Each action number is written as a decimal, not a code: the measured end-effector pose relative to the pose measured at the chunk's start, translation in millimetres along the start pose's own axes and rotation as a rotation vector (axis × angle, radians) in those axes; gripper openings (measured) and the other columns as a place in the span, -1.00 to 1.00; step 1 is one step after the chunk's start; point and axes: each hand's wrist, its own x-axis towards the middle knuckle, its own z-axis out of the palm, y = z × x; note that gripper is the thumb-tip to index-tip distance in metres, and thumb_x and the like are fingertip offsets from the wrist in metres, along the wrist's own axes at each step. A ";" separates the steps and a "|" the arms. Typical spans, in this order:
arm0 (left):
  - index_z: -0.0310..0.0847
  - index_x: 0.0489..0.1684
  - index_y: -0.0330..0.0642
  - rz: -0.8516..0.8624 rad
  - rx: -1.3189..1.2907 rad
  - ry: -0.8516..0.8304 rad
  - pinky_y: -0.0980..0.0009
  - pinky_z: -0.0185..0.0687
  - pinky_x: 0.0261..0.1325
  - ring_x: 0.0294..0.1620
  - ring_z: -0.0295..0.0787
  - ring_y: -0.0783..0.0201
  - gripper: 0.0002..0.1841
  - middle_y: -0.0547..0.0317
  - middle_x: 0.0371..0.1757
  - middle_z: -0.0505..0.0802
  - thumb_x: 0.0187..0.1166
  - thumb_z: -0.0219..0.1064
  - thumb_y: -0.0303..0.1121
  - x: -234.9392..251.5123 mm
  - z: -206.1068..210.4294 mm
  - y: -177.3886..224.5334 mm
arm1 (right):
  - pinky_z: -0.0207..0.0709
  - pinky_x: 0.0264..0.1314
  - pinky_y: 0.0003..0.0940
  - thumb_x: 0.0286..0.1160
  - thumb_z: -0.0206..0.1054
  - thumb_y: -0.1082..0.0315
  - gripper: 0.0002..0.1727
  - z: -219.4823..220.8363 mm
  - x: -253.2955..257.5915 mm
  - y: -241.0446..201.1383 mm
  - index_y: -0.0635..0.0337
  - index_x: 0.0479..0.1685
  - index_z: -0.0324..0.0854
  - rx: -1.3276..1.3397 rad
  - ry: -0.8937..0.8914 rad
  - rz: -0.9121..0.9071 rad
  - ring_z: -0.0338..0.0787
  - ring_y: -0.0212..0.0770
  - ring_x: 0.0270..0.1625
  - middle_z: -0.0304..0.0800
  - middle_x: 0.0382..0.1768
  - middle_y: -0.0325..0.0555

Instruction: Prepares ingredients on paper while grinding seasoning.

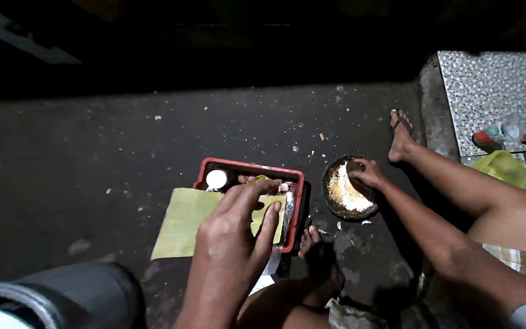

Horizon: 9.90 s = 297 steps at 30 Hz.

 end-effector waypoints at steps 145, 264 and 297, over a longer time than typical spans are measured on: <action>0.72 0.27 -0.13 -0.071 -0.026 -0.005 0.39 0.79 -0.03 -0.08 0.86 0.35 -0.63 0.12 0.11 0.88 0.66 0.21 -0.16 -25.0 5.7 14.5 | 0.40 0.47 0.49 0.39 0.57 -0.07 -0.26 7.4 18.5 -43.3 -0.13 0.62 0.50 -0.186 -0.208 -0.087 0.46 0.43 0.60 0.27 0.69 0.41; 0.75 0.23 -0.15 -0.104 -0.005 -0.065 0.33 0.79 -0.06 -0.10 0.86 0.26 -0.65 0.06 0.05 0.88 0.65 0.20 -0.20 -22.9 13.6 15.2 | 0.58 0.28 0.40 0.53 0.42 0.00 -0.30 53.2 -35.6 16.1 -0.19 0.71 0.40 -0.624 -0.126 -0.190 0.58 0.51 0.44 0.15 0.79 0.29; 0.76 0.24 -0.08 -0.115 -0.052 -0.058 0.37 0.79 -0.06 -0.07 0.86 0.31 -0.65 0.14 0.06 0.88 0.65 0.19 -0.18 -29.6 8.9 15.2 | 0.62 0.26 0.33 0.41 0.51 -0.10 -0.22 60.2 -8.4 -39.6 -0.11 0.68 0.42 -0.341 0.070 0.004 0.69 0.43 0.34 0.14 0.76 0.39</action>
